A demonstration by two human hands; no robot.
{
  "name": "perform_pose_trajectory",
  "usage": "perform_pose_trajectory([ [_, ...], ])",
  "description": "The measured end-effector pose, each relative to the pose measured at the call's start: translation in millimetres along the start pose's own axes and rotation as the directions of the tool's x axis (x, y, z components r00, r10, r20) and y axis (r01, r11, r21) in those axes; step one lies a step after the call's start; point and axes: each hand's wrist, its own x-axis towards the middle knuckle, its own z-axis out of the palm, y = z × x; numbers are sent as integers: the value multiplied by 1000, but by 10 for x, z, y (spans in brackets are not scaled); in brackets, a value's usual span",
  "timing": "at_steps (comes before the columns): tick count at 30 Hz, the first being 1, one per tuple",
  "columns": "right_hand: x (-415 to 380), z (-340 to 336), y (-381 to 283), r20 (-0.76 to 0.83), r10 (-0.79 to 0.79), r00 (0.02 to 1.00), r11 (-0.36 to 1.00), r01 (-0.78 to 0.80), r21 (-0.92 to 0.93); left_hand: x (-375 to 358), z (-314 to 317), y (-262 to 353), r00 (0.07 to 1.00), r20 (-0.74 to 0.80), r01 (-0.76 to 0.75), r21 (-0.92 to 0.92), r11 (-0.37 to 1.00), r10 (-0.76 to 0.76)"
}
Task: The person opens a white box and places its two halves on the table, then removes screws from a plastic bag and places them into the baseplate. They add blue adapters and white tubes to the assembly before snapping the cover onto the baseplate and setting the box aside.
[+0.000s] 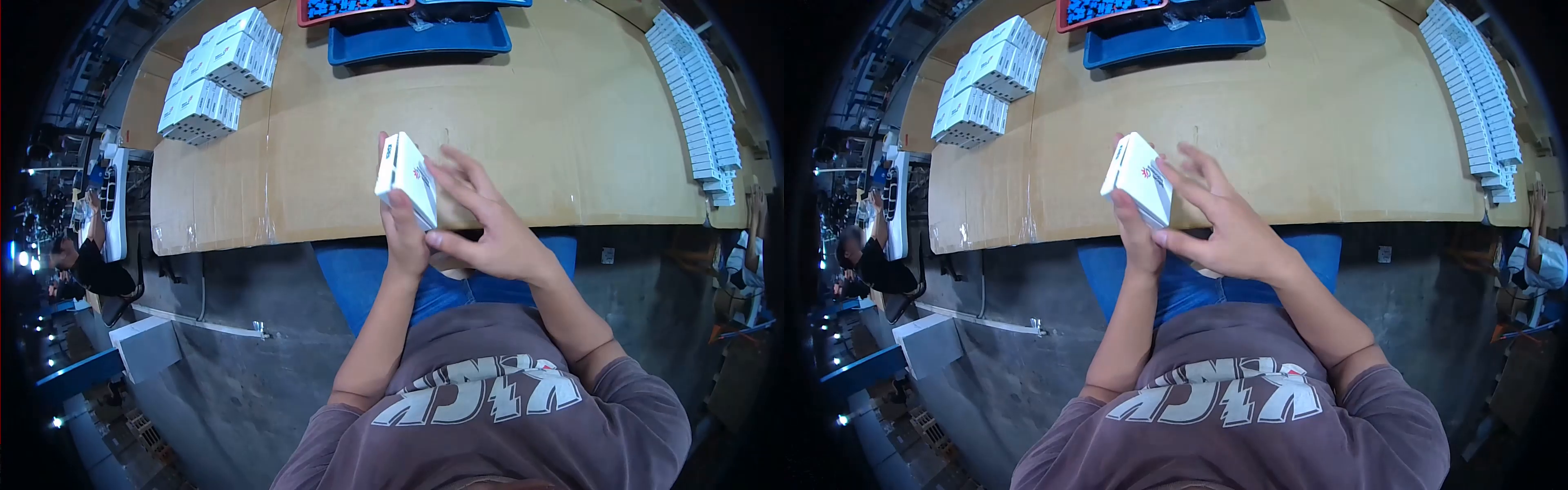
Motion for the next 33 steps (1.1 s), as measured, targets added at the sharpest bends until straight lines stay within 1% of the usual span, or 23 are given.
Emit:
perform_pose_trajectory([
  [1,10,-21,33,-26,-102,994,984,97,-147,18,-15,26,991,13,133,-74,988,-133],
  [2,27,-41,67,-38,-209,977,937,189,-293,13,-1,94,975,66,221,-129,967,-214],
  [4,72,-83,176,-44,-307,951,905,277,-324,-25,42,255,917,188,387,-223,894,-350],
  [5,102,-121,201,-35,-358,933,884,327,-334,-49,92,246,916,167,397,-250,883,-364],
  [7,147,-173,198,-30,-447,894,836,406,-371,-68,101,323,871,190,490,-264,831,-453],
  [8,170,-196,189,-16,-467,884,822,427,-376,-79,110,353,842,200,538,-269,799,-500],
  [10,197,-229,197,13,-496,868,799,462,-385,-96,132,361,830,237,557,-316,768,-505],
  [12,244,-237,242,-6,-560,828,761,512,-398,-79,165,365,831,274,555,-361,749,-484],
  [15,307,-254,291,-28,-625,780,723,565,-397,-87,234,355,860,196,509,-383,771,-470],
  [18,316,-251,303,-61,-672,738,693,596,-406,-121,288,360,880,173,475,-365,801,-443],
  [23,306,-158,418,-125,-715,688,666,616,-420,-132,293,381,866,185,500,-296,814,-464],
  [27,267,-110,494,-151,-729,667,661,630,-408,-186,268,307,867,191,498,-285,819,-460],
  [30,270,-125,505,-146,-742,655,648,642,-411,-189,306,314,867,158,498,-291,817,-473],
  [33,274,-125,498,-155,-746,648,646,646,-406,-182,290,330,859,189,512,-278,813,-476],
])
